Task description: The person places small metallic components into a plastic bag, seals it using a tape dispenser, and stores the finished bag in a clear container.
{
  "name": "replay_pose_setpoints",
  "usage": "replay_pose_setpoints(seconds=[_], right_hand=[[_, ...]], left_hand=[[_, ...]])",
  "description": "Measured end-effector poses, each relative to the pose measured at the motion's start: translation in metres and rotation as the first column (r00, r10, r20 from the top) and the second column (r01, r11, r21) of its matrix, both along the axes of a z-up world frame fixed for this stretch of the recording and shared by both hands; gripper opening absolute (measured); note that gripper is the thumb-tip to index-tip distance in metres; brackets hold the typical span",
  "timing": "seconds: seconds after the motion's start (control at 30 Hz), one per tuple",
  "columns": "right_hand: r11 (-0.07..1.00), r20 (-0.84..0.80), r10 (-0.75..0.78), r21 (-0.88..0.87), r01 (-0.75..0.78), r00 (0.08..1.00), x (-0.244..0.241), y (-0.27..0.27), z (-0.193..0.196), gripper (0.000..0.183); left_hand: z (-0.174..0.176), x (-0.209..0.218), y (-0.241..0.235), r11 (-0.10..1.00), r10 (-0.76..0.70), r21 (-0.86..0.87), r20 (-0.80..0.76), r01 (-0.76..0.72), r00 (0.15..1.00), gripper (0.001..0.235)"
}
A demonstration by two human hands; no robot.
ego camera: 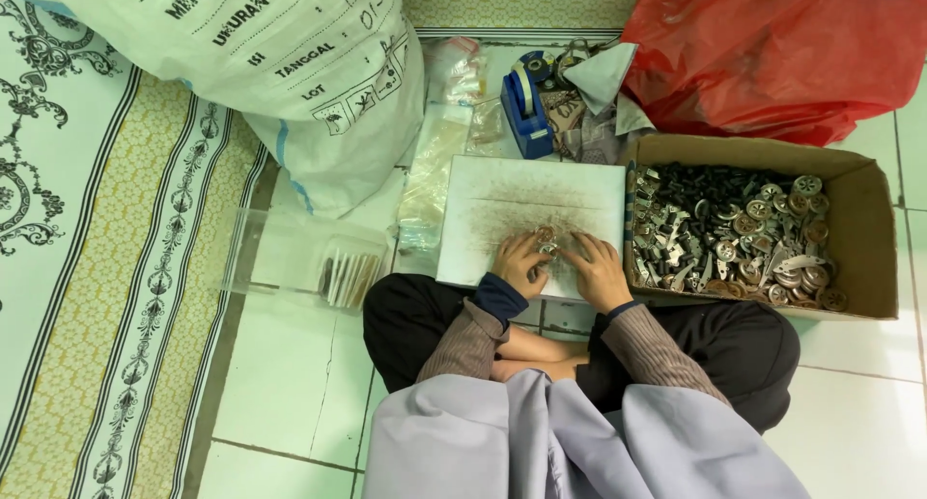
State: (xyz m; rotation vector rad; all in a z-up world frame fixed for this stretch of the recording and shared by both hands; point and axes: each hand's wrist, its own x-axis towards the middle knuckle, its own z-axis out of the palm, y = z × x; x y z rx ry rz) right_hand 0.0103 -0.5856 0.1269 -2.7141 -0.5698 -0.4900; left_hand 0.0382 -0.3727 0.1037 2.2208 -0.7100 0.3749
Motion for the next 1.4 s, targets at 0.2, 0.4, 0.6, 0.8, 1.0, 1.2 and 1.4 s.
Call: replay_pose_setpoints(seconds=[0.2, 0.4, 0.6, 0.8, 1.0, 1.2, 1.4], right_hand=[[0.828, -0.087, -0.069, 0.551, 0.105, 0.994, 0.009, -0.041, 0.042, 0.054], [0.759, -0.268, -0.234, 0.551, 0.348, 0.935, -0.009, -0.134, 0.093, 0.031], [0.749, -0.638, -0.429, 0.145, 0.646, 0.640, -0.011, -0.253, 0.028, 0.036], [0.682, -0.664, -0.606, -0.150, 0.716, 0.438, 0.011, -0.280, -0.058, 0.047], [0.732, -0.605, -0.648, -0.328, 0.597, 0.462, 0.021, -0.258, -0.092, 0.045], [0.717, -0.550, -0.684, -0.384, 0.582, 0.480, 0.022, -0.242, -0.058, 0.033], [0.668, -0.614, -0.468, 0.224, 0.709, 0.635, 0.023, -0.211, 0.000, 0.031]], left_hand=[[0.019, 0.010, -0.031, 0.972, 0.018, -0.234, 0.028, -0.011, 0.999, 0.035], [0.056, 0.013, -0.142, 0.942, -0.097, -0.323, 0.003, 0.093, 0.995, 0.044], [-0.010, 0.031, -0.275, 0.955, -0.296, -0.108, -0.371, 0.276, 0.880, 0.055], [-0.104, 0.042, -0.351, 0.926, -0.260, 0.114, -0.497, 0.359, 0.828, 0.049], [-0.074, 0.039, -0.308, 0.927, -0.149, 0.190, -0.604, 0.324, 0.783, 0.042], [-0.052, 0.033, -0.300, 0.908, -0.092, 0.266, -0.628, 0.325, 0.773, 0.042], [-0.071, 0.036, -0.310, 0.987, -0.140, -0.020, -0.608, 0.162, 0.782, 0.048]])
